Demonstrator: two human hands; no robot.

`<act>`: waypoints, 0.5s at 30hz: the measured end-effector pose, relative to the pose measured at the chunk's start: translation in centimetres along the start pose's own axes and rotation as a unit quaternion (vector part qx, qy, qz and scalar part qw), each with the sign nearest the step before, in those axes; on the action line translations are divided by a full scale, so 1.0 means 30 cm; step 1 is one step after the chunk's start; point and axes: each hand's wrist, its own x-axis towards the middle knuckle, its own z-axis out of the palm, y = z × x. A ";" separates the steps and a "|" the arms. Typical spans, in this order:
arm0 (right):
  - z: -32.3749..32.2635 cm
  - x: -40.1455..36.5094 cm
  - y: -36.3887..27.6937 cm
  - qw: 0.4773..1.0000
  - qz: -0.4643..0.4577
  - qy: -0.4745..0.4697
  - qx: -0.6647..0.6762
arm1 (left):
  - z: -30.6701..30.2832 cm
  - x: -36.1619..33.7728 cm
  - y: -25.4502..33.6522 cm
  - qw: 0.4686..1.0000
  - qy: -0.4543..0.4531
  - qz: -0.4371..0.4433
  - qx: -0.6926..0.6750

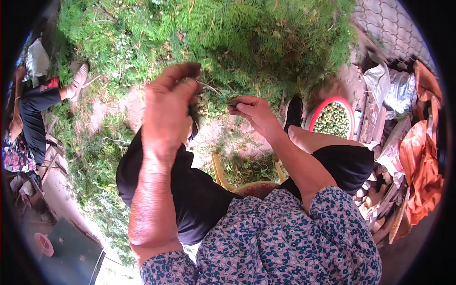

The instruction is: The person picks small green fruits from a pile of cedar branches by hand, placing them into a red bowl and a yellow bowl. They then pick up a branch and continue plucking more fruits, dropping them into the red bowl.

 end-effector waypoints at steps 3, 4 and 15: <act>0.085 -0.041 -0.114 0.993 -0.053 -0.082 0.073 | 0.028 0.014 -0.077 0.991 -0.051 0.032 0.117; 0.121 -0.061 -0.148 0.993 -0.059 -0.074 0.077 | 0.037 0.017 -0.097 0.991 -0.063 0.033 0.117; 0.262 -0.079 -0.248 0.990 -0.013 -0.051 0.132 | 0.061 -0.013 -0.023 0.993 -0.120 -0.005 0.017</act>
